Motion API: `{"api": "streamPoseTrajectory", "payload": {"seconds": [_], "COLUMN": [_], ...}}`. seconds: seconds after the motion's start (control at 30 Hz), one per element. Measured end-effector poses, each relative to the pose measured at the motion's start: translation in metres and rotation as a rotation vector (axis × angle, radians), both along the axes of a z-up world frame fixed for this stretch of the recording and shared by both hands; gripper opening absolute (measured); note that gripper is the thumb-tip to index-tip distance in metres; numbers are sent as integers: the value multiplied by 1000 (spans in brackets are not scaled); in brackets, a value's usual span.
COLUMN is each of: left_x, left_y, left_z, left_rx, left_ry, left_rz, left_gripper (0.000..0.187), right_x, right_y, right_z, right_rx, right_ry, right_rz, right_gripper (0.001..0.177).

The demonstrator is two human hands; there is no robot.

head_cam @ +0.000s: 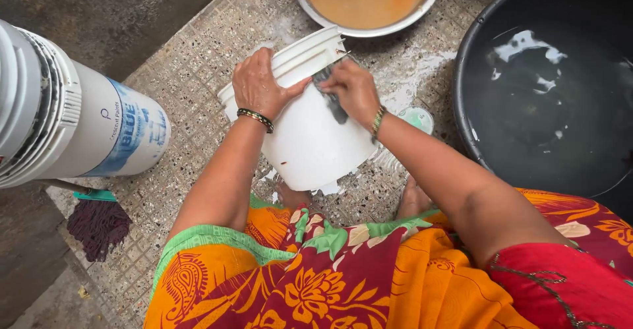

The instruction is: Cleaning and scrubbing plastic buckets and lids with a scouring pad and water.

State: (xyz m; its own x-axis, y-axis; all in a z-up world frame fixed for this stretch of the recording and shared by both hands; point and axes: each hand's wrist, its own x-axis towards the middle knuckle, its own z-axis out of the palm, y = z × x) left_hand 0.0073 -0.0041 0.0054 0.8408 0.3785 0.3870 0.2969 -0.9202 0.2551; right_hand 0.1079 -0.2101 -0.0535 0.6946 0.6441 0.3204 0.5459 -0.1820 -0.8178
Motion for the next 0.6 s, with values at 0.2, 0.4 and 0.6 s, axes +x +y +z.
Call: {"api": "streamPoseTrajectory", "payload": {"seconds": [0.2,0.4,0.6], "left_x": [1,-1,0], "left_y": [9,0,10], "left_z": [-3,-1,-3], "left_rx": [-14,7,-50], "left_ry": [17,1,31], "left_rz": [58,37,69], "left_gripper": [81,80,81], "right_x": [-46,-24,-34], "right_y": [-38,2,-49], "right_z": [-35,-13,-44], "right_rx": [-83,-111,-92], "right_ry": [-397,-303,-341], "right_rz": [247,132,290], "right_gripper": [5,9,6]}}
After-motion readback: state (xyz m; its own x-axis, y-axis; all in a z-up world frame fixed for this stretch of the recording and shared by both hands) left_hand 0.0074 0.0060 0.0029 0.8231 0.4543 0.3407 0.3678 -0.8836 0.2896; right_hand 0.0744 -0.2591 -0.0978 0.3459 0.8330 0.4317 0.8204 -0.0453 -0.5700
